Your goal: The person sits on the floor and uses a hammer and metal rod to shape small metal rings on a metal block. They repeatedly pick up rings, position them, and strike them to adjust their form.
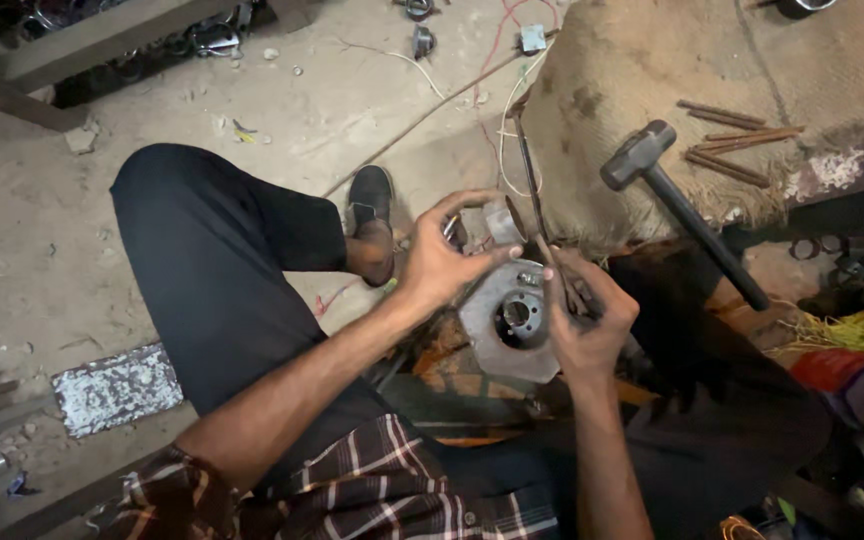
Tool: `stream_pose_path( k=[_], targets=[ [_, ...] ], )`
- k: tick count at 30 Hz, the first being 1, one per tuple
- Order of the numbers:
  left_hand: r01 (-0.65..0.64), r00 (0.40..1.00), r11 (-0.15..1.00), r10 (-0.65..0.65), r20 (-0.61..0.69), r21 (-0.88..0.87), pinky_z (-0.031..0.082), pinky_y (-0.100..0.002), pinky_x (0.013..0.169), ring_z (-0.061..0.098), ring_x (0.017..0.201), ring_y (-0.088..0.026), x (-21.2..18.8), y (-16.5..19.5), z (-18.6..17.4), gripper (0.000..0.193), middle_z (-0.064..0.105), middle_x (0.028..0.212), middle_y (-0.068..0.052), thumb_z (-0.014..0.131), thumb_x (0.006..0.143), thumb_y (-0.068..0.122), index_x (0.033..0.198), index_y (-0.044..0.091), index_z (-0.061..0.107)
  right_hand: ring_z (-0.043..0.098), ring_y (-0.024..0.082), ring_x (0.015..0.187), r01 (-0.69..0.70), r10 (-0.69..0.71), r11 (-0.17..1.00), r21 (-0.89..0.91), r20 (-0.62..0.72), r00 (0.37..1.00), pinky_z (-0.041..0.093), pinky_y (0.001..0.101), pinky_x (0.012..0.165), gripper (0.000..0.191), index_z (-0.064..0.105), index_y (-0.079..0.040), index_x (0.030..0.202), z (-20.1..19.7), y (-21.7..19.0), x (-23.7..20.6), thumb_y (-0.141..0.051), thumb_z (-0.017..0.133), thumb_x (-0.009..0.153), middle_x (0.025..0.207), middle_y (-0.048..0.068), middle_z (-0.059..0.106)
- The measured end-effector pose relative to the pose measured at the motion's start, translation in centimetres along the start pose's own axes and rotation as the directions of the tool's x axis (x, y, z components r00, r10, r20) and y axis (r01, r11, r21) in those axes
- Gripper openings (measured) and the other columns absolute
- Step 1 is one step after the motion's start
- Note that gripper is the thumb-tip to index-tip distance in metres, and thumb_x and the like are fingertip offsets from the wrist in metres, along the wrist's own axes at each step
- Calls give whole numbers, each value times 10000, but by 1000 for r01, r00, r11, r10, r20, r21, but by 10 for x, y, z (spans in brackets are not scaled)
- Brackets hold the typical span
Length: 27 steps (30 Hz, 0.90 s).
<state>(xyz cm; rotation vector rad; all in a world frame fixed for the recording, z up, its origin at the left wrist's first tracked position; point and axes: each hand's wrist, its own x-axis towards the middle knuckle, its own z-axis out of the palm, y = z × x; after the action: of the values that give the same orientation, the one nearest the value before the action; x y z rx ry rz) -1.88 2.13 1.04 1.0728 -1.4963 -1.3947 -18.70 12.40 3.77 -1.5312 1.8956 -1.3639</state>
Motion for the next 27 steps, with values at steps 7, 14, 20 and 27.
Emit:
stream_pose_path(
  k=[7,14,20,27],
  targets=[
    [-281,957,946,288,-22,160,525,-375,1078,641,1227,-268,1,5,-3,601,644,1251,-111,907,697,65,1251,70,674,632,75,806,-135,133,989,65,39,990,506,235,732,202,725,0,1166,4,12,-2,-51,711,971,893,35,715],
    [-211,977,931,188,105,298,578,-379,939,652,1139,-281,-7,22,-2,628,544,1258,-131,883,717,70,1302,125,661,561,89,904,-360,317,868,341,178,932,470,255,813,273,669,-46,1219,8,46,-13,-193,724,996,995,5,644],
    [-275,952,921,219,215,278,549,-406,947,639,1153,-345,-8,25,4,648,584,1256,-146,885,666,101,1272,112,657,629,124,1069,-347,358,903,253,6,934,506,311,973,514,601,-60,1226,32,76,-32,-241,870,828,1155,24,677],
    [-133,980,941,79,183,310,531,-390,925,666,1066,-310,0,17,10,522,683,1101,-122,858,662,91,1165,89,716,619,142,701,-309,301,951,9,201,932,511,300,667,222,769,-21,1071,-2,52,1,-92,789,861,786,83,723]
  ],
)
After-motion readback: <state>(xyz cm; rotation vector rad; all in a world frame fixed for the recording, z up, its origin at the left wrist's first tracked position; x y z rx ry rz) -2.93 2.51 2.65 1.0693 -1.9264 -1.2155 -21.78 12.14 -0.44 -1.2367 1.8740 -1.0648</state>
